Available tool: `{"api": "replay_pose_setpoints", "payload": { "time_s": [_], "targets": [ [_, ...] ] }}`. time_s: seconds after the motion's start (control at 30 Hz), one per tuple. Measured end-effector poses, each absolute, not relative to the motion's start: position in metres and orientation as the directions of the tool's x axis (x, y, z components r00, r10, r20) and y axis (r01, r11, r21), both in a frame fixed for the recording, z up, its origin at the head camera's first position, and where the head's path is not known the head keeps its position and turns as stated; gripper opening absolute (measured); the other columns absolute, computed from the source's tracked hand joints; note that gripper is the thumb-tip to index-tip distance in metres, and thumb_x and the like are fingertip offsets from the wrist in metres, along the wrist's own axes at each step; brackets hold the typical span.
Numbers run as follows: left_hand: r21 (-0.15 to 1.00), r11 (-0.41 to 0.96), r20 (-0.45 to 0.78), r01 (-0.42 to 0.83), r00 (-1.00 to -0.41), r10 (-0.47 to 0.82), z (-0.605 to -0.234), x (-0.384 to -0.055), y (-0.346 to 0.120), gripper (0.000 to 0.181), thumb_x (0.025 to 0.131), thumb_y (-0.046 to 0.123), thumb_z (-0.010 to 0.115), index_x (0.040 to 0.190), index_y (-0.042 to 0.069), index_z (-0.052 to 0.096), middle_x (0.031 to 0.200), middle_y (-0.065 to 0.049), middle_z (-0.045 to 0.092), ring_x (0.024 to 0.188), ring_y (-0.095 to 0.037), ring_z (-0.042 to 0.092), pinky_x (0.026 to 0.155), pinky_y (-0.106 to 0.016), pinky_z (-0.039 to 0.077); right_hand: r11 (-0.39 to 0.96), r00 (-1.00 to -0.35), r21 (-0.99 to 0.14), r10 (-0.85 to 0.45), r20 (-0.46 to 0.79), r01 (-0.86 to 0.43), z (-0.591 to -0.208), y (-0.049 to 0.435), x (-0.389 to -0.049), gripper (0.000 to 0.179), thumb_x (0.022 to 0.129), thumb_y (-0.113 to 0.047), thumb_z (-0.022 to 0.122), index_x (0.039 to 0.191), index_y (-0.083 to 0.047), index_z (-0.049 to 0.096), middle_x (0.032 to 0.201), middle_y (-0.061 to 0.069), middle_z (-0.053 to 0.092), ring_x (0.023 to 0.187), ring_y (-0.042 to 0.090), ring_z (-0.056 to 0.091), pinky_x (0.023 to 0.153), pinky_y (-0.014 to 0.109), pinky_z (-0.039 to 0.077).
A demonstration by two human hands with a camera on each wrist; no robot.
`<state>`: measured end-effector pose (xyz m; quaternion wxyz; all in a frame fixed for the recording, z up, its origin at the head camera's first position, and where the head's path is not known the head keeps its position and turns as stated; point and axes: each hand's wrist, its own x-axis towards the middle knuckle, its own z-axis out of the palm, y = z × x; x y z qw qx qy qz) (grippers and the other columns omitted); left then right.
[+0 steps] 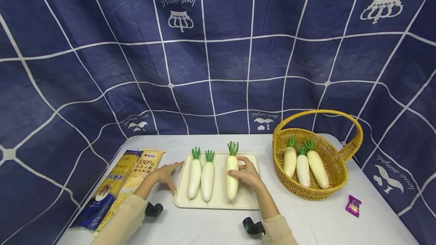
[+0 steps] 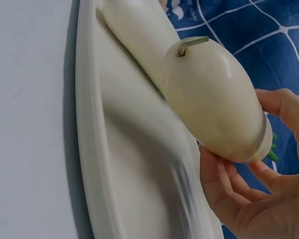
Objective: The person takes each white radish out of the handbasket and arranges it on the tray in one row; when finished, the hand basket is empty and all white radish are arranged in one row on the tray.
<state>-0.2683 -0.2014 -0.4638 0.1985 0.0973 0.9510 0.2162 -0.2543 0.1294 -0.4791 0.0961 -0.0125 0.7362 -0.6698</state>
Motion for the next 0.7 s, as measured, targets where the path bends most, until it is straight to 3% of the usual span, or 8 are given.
{"api": "replay_pose_setpoints", "payload": {
  "time_s": [0.43,0.7],
  "targets": [
    [0.455,0.886,-0.336,0.089,-0.905,0.263,-0.464,-0.268,-0.201,0.115,0.047,0.017,0.092,0.146,0.011,0.034,0.147,-0.026,0.031,0.134,-0.051,0.023,0.111,-0.061,0.02,0.096,-0.972,-0.991,-0.206,-0.115,0.097,-0.488,0.115,-0.257,0.071,0.072,-0.004,0.072,0.132,0.008,0.036,0.085,0.016,0.066,0.064,0.016,0.063,0.055,0.028,0.054],
    [0.455,0.885,-0.332,0.094,-0.905,0.267,-0.465,-0.268,-0.201,0.115,0.047,0.017,0.092,0.146,0.009,0.034,0.147,-0.026,0.031,0.134,-0.051,0.023,0.111,-0.06,0.02,0.13,-0.978,-0.987,-0.172,-0.119,0.097,-0.488,0.105,-0.255,0.069,0.069,-0.002,0.074,0.129,0.008,0.04,0.083,0.017,0.065,0.064,0.016,0.062,0.055,0.027,0.053]
  ]
}}
